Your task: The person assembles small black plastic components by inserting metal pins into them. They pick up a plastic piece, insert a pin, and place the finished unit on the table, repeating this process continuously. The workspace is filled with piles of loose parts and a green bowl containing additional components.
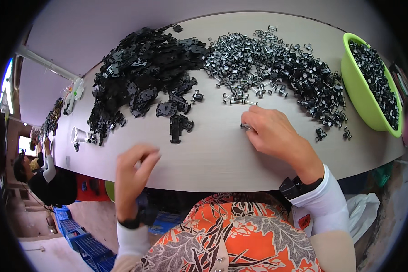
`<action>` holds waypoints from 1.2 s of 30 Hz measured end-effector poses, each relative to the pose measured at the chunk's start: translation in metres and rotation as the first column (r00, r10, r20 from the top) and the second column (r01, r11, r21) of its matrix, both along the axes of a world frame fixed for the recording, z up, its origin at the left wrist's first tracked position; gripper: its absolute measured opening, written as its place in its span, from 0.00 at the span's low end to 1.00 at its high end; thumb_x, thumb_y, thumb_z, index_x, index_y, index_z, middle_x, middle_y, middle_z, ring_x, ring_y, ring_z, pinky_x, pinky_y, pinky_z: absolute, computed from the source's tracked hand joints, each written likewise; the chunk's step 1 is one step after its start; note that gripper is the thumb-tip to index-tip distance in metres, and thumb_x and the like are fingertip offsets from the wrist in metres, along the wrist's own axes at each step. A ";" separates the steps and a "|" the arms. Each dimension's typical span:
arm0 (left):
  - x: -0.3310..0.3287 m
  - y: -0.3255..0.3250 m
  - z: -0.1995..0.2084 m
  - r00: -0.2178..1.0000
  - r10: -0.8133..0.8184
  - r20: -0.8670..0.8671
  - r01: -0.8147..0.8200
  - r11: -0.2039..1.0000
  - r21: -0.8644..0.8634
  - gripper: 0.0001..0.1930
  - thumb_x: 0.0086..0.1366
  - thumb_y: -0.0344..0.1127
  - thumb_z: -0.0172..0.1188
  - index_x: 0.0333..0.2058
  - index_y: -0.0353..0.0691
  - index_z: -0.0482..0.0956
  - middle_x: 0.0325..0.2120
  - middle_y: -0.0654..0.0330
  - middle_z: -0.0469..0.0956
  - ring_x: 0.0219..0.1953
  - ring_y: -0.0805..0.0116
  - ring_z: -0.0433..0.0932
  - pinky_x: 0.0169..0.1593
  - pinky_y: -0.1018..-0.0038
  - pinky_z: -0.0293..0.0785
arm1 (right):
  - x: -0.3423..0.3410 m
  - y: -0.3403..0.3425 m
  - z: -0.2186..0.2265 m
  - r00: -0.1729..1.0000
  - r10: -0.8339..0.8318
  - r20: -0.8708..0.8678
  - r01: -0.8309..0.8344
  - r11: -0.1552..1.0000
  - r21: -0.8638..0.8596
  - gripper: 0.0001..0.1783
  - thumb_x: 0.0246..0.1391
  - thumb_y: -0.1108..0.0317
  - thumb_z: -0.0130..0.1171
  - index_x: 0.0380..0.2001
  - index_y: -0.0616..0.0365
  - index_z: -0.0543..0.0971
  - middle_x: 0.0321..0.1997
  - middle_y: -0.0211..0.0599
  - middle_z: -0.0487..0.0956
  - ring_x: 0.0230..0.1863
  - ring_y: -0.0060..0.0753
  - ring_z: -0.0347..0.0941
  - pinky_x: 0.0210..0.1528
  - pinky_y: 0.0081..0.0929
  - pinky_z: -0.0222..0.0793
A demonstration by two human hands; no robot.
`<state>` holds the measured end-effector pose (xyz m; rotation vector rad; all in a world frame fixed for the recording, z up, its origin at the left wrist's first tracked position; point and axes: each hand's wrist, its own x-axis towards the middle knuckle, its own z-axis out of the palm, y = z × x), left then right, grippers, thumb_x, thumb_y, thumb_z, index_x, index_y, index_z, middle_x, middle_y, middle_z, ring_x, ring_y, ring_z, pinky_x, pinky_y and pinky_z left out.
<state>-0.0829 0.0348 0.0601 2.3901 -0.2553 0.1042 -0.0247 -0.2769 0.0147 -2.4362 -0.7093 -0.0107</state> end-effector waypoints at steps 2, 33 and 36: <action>0.049 -0.031 -0.001 0.961 -0.149 0.235 0.123 0.985 0.119 0.07 0.54 0.26 0.61 0.33 0.33 0.79 0.28 0.55 0.78 0.31 0.63 0.77 0.36 0.71 0.71 | -0.005 -0.004 0.005 0.998 0.008 -0.062 -0.006 0.999 0.031 0.10 0.43 0.74 0.58 0.33 0.62 0.75 0.29 0.44 0.75 0.29 0.50 0.74 0.31 0.41 0.67; 0.039 -0.041 -0.031 0.995 -0.014 -0.097 -0.004 0.983 -0.182 0.26 0.48 0.21 0.62 0.49 0.38 0.75 0.36 0.65 0.73 0.37 0.78 0.71 0.38 0.80 0.72 | -0.004 -0.005 0.005 0.989 0.129 -0.079 -0.120 0.987 0.103 0.14 0.40 0.78 0.61 0.35 0.61 0.73 0.38 0.41 0.69 0.36 0.49 0.71 0.37 0.39 0.68; 0.044 -0.059 -0.022 0.974 -0.122 -0.192 0.014 0.875 -0.484 0.21 0.52 0.22 0.61 0.48 0.33 0.75 0.38 0.62 0.75 0.38 0.75 0.74 0.39 0.79 0.76 | -0.004 -0.007 0.001 0.994 0.107 -0.015 -0.103 0.980 0.171 0.16 0.39 0.80 0.60 0.36 0.61 0.73 0.38 0.40 0.70 0.32 0.44 0.72 0.33 0.34 0.69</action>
